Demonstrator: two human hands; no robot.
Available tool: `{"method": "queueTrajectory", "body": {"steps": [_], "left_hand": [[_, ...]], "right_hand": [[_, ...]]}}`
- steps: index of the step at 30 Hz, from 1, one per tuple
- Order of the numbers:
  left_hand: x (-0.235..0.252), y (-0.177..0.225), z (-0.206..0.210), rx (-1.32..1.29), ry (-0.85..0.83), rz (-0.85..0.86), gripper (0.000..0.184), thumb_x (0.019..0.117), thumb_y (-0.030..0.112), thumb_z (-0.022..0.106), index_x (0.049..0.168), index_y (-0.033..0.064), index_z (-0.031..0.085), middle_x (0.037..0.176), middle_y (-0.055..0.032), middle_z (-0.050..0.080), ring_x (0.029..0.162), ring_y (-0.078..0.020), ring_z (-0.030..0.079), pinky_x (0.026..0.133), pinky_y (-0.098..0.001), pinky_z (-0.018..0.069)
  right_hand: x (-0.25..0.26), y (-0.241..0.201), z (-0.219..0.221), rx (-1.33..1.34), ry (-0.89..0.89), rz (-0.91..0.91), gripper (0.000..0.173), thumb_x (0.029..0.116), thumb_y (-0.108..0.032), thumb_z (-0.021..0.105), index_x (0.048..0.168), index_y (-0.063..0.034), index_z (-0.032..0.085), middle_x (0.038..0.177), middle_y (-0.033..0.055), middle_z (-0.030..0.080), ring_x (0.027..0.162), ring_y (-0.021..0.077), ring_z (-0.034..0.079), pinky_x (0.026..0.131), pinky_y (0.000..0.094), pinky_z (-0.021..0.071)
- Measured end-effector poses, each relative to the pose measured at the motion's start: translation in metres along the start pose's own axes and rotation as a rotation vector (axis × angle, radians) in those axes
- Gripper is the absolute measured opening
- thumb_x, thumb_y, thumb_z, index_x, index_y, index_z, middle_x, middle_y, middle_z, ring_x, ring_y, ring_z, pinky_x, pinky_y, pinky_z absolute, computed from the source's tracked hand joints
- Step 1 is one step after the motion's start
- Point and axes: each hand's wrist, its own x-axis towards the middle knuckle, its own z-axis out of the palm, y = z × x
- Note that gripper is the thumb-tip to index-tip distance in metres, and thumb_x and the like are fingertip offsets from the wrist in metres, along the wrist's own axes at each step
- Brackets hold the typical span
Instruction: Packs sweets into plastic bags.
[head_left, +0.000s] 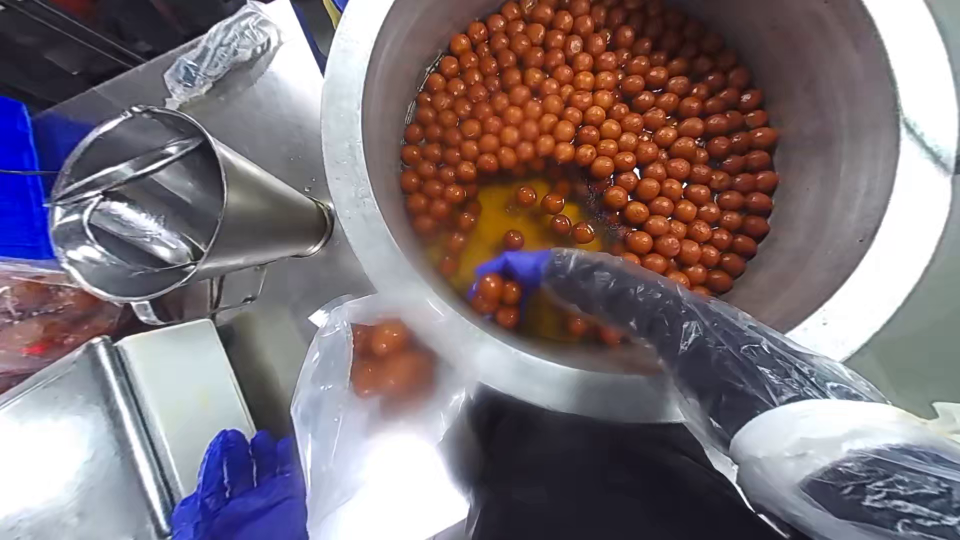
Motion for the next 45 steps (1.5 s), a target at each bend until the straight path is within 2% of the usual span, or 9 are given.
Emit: {"method": "queueTrajectory", "body": {"steps": [5, 11, 17, 18, 19, 21, 25, 33, 45], "left_hand": [[0.001, 0.001, -0.001, -0.047, -0.021, -0.004, 0.041, 0.1086, 0.015, 0.031, 0.114, 0.0018, 0.070, 0.108, -0.0070, 0.075, 0.105, -0.0213, 0.072, 0.097, -0.0380, 0.0565], [-0.002, 0.003, 0.000, 0.078, -0.065, 0.045, 0.045, 0.1094, 0.018, 0.026, 0.115, 0.0086, 0.070, 0.115, -0.0019, 0.073, 0.114, -0.0193, 0.068, 0.104, -0.0345, 0.0516], [-0.001, 0.002, -0.005, 0.098, -0.053, 0.039, 0.046, 0.1109, 0.023, 0.025, 0.119, 0.0097, 0.068, 0.116, 0.0010, 0.072, 0.115, -0.0171, 0.067, 0.105, -0.0328, 0.0507], [0.000, 0.000, -0.002, 0.100, -0.058, 0.039, 0.047, 0.1108, 0.023, 0.023, 0.119, 0.0093, 0.068, 0.117, 0.0000, 0.072, 0.115, -0.0178, 0.067, 0.104, -0.0330, 0.0517], [0.001, -0.002, -0.004, 0.096, -0.082, 0.042, 0.048, 0.1111, 0.023, 0.023, 0.121, 0.0083, 0.067, 0.121, -0.0018, 0.072, 0.118, -0.0195, 0.067, 0.105, -0.0343, 0.0508], [0.002, -0.002, -0.007, 0.072, -0.129, 0.025, 0.047, 0.1113, 0.026, 0.026, 0.125, 0.0088, 0.068, 0.124, -0.0030, 0.071, 0.121, -0.0207, 0.065, 0.108, -0.0354, 0.0491], [0.000, 0.006, -0.005, -0.057, -0.057, 0.069, 0.042, 0.1095, 0.018, 0.031, 0.114, 0.0048, 0.071, 0.117, -0.0092, 0.073, 0.112, -0.0239, 0.069, 0.101, -0.0372, 0.0535], [-0.003, 0.006, -0.020, -0.041, -0.070, 0.082, 0.043, 0.1101, 0.016, 0.029, 0.121, 0.0031, 0.068, 0.120, -0.0102, 0.072, 0.112, -0.0248, 0.069, 0.104, -0.0402, 0.0524], [-0.007, 0.010, -0.027, -0.089, -0.030, 0.057, 0.042, 0.1100, 0.018, 0.031, 0.122, 0.0029, 0.069, 0.123, -0.0101, 0.071, 0.117, -0.0254, 0.067, 0.105, -0.0395, 0.0512]], "right_hand": [[-0.013, 0.007, -0.004, 0.032, -0.083, 0.043, 0.065, 0.1059, -0.061, 0.027, 0.117, -0.0088, 0.064, 0.109, 0.0129, 0.071, 0.091, 0.0299, 0.071, 0.069, 0.0511, 0.0608], [-0.048, 0.009, 0.009, 0.126, -0.027, -0.048, 0.065, 0.1084, -0.055, 0.018, 0.115, -0.0108, 0.065, 0.109, 0.0107, 0.073, 0.091, 0.0278, 0.073, 0.067, 0.0467, 0.0623], [-0.068, 0.030, -0.008, 0.354, -0.349, -0.210, 0.070, 0.1047, -0.062, 0.021, 0.133, -0.0094, 0.058, 0.125, 0.0181, 0.066, 0.108, 0.0365, 0.069, 0.081, 0.0561, 0.0609], [-0.092, 0.016, 0.008, 0.311, -0.304, -0.213, 0.068, 0.1076, -0.056, 0.015, 0.134, -0.0070, 0.055, 0.125, 0.0187, 0.065, 0.108, 0.0354, 0.068, 0.083, 0.0530, 0.0603], [-0.131, -0.017, 0.061, 0.278, 0.132, -0.090, 0.063, 0.1092, -0.049, 0.014, 0.116, -0.0078, 0.061, 0.106, 0.0157, 0.068, 0.090, 0.0327, 0.070, 0.072, 0.0488, 0.0581], [-0.162, -0.041, 0.093, 0.195, 0.290, -0.061, 0.058, 0.1114, -0.041, 0.011, 0.118, -0.0062, 0.057, 0.106, 0.0154, 0.065, 0.088, 0.0304, 0.069, 0.069, 0.0424, 0.0579], [-0.096, 0.010, -0.009, 0.272, -0.183, -0.294, 0.077, 0.1027, -0.067, 0.016, 0.131, -0.0094, 0.059, 0.117, 0.0186, 0.069, 0.096, 0.0348, 0.072, 0.068, 0.0524, 0.0632], [-0.093, -0.061, -0.075, -0.039, 0.229, -0.336, 0.073, 0.1040, -0.066, 0.016, 0.122, -0.0157, 0.065, 0.108, 0.0105, 0.072, 0.093, 0.0280, 0.072, 0.068, 0.0469, 0.0624], [-0.027, -0.096, -0.065, -0.272, 0.454, 0.074, 0.048, 0.1001, -0.055, 0.052, 0.123, -0.0142, 0.063, 0.112, 0.0092, 0.067, 0.101, 0.0273, 0.066, 0.082, 0.0571, 0.0550]]}}
